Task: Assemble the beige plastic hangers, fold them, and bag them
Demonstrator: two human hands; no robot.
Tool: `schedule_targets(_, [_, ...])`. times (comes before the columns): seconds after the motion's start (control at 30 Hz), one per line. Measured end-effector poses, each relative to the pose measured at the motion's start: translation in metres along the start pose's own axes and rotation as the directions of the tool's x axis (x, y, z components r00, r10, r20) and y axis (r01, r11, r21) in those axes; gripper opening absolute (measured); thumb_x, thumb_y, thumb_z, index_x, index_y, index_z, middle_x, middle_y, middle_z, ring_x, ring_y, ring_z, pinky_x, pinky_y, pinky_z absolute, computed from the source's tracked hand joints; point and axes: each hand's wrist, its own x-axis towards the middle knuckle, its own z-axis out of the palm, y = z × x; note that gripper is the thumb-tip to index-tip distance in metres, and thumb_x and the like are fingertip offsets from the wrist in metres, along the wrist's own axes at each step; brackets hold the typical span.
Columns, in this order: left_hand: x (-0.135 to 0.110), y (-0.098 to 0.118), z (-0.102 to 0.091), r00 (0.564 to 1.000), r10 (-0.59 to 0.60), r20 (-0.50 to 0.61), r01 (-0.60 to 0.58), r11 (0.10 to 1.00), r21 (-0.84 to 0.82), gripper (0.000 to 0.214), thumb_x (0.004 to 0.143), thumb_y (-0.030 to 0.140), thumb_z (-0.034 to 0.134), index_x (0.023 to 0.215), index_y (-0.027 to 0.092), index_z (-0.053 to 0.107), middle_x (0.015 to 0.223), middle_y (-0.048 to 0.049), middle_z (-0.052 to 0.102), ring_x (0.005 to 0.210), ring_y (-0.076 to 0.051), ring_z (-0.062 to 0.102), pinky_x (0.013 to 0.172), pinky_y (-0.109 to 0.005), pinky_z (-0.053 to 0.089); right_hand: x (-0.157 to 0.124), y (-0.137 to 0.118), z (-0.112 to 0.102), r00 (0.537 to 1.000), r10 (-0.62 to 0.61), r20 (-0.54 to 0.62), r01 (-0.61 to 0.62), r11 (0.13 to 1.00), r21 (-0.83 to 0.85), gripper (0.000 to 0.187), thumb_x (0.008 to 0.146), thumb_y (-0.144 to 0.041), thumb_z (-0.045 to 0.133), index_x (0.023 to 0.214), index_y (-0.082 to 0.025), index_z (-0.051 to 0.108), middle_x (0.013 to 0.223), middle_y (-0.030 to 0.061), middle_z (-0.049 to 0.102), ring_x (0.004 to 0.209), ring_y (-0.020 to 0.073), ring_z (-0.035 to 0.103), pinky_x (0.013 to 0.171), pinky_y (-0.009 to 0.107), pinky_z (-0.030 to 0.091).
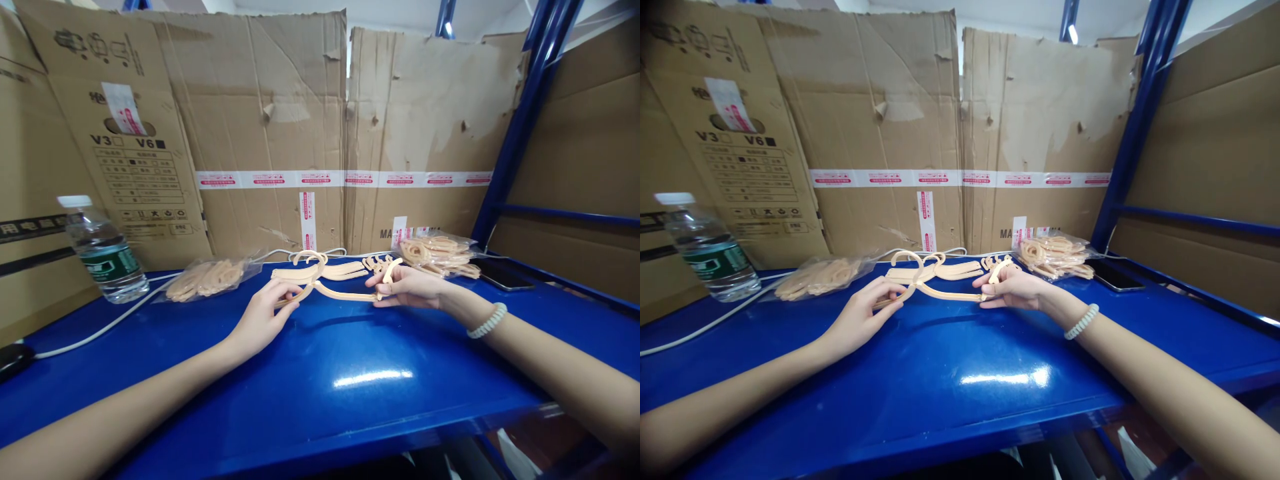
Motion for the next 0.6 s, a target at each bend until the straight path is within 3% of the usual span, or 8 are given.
schedule_targets(0.33, [-0.001,0.001,0.001,0.999,0.026,-0.02,-0.027,0.998,-0.049,0.014,0.088,0.019,0.053,0.096,0.02,0.064,0.092,-0.0039,0.059,0.085,-0.017,0.058,0.078,-0.031,0.051,0.001,0.003,-0.003,0.999,0.038,-0.007,-0.038,0.998,0.055,0.022,0.07,-0.011,0.078,0.087,-0.013,0.064,0.085,0.0016,0.064,0.075,0.0138,0.068,0.082,0.035,0.059])
schedule_targets(0.6, [-0.001,0.001,0.0,0.999,0.04,-0.004,-0.04,0.999,0.003,0.014,0.088,0.019,0.053,0.095,0.02,0.064,0.09,-0.0035,0.059,0.084,-0.018,0.057,0.077,-0.032,0.049,0.004,0.007,0.008,0.994,-0.011,-0.111,0.011,1.0,0.0,0.023,0.068,-0.009,0.08,0.08,-0.013,0.061,0.075,0.0015,0.064,0.073,0.0135,0.068,0.073,0.026,0.062])
